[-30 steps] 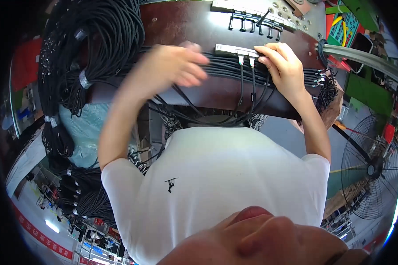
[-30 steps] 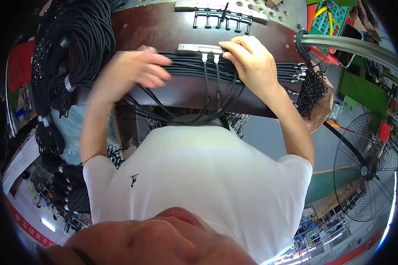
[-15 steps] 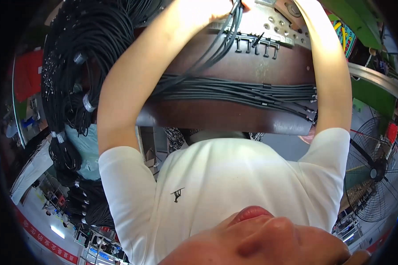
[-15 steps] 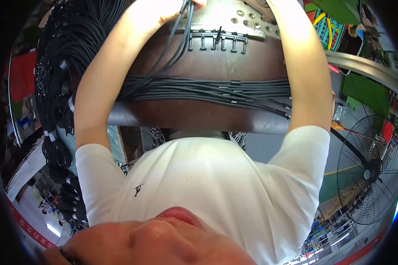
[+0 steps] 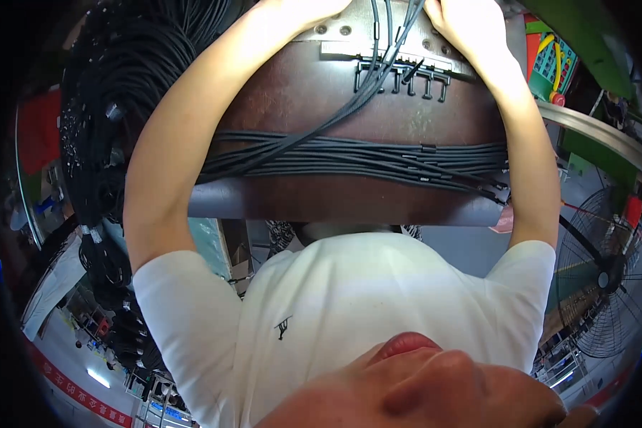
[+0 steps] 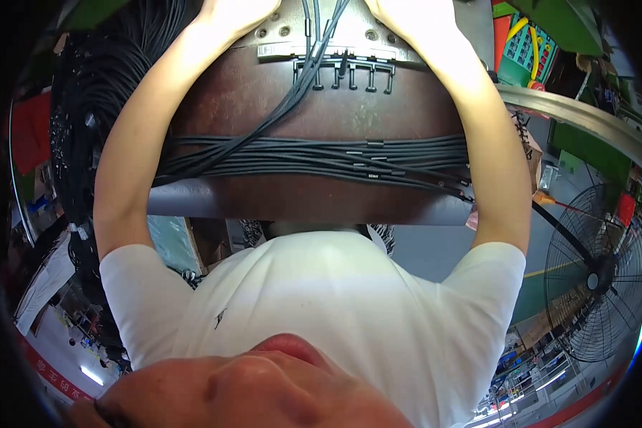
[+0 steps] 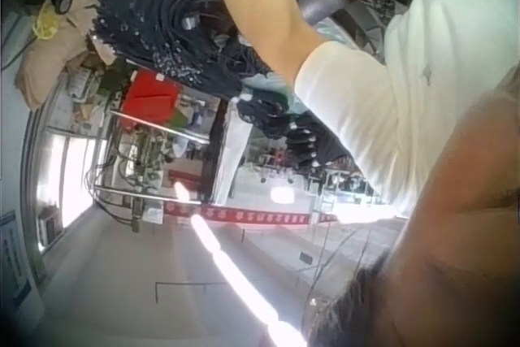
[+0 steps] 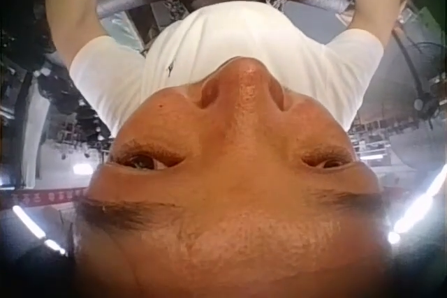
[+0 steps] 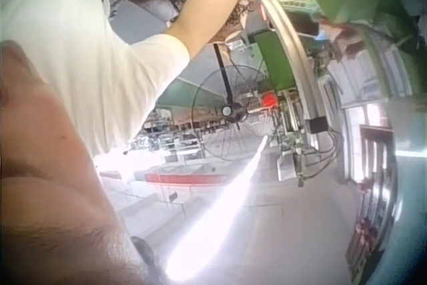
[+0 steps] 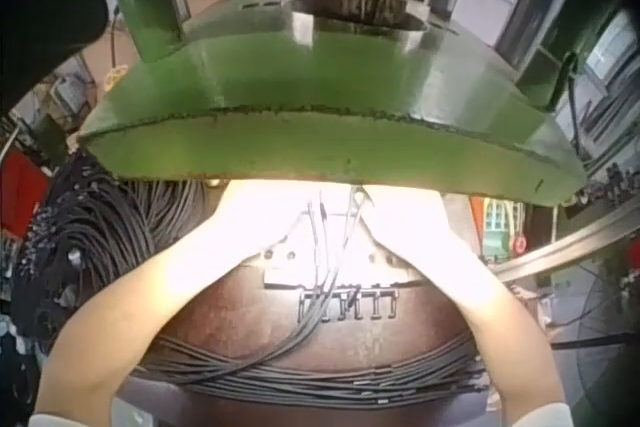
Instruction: Assembling and organizing bundles of black electrical cables at a factory workstation.
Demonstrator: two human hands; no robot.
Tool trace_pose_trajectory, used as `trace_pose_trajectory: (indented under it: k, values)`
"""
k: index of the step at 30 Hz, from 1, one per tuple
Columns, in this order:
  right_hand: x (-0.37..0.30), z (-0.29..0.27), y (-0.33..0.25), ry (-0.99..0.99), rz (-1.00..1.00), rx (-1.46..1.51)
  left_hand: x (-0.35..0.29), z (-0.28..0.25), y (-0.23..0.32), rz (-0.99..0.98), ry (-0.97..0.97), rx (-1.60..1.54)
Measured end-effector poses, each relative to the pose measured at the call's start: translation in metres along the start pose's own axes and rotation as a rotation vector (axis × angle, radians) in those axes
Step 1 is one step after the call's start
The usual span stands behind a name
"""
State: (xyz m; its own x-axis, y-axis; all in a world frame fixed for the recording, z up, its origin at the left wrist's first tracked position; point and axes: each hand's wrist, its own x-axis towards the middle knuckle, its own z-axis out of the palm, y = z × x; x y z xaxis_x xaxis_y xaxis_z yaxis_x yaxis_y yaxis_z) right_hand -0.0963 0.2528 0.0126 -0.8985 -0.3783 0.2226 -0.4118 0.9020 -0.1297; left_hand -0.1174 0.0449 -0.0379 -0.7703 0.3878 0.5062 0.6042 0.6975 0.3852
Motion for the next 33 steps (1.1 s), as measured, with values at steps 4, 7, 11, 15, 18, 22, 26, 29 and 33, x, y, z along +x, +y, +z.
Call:
trace_pose_trajectory:
  k: [4,7,11,15,18,22,26,29,33]
  values:
    - [0.008,0.0,0.006,-0.088,0.157,0.079,0.001,0.007,-0.011,-0.035,-0.022,-0.029]
    - [0.014,-0.004,0.005,-0.307,0.401,0.311,0.0,-0.004,-0.009,-0.12,-0.053,-0.074]
    - [-0.009,-0.026,0.022,-0.182,0.215,1.246,0.019,-0.01,-0.002,-0.046,0.057,-0.04]
    - [0.001,0.03,0.037,0.23,0.051,0.226,0.007,-0.026,0.01,-0.269,-0.023,-0.099]
    - [0.001,0.014,0.033,0.152,0.186,0.831,0.013,-0.017,0.007,-0.186,0.009,-0.009]
    - [-0.002,0.006,0.039,-0.148,0.381,0.45,0.006,-0.025,0.014,-0.116,-0.066,0.148]
    - [-0.083,-0.011,0.042,0.357,-0.149,0.304,-0.058,-0.076,0.075,-0.289,-0.051,-0.162]
    - [-0.232,-0.039,0.058,0.592,0.166,0.78,-0.171,-0.151,0.083,-0.215,-1.094,-0.95]
    - [-0.349,0.0,0.056,0.45,0.785,0.335,-0.28,-0.11,0.147,-0.819,-0.935,-0.191]
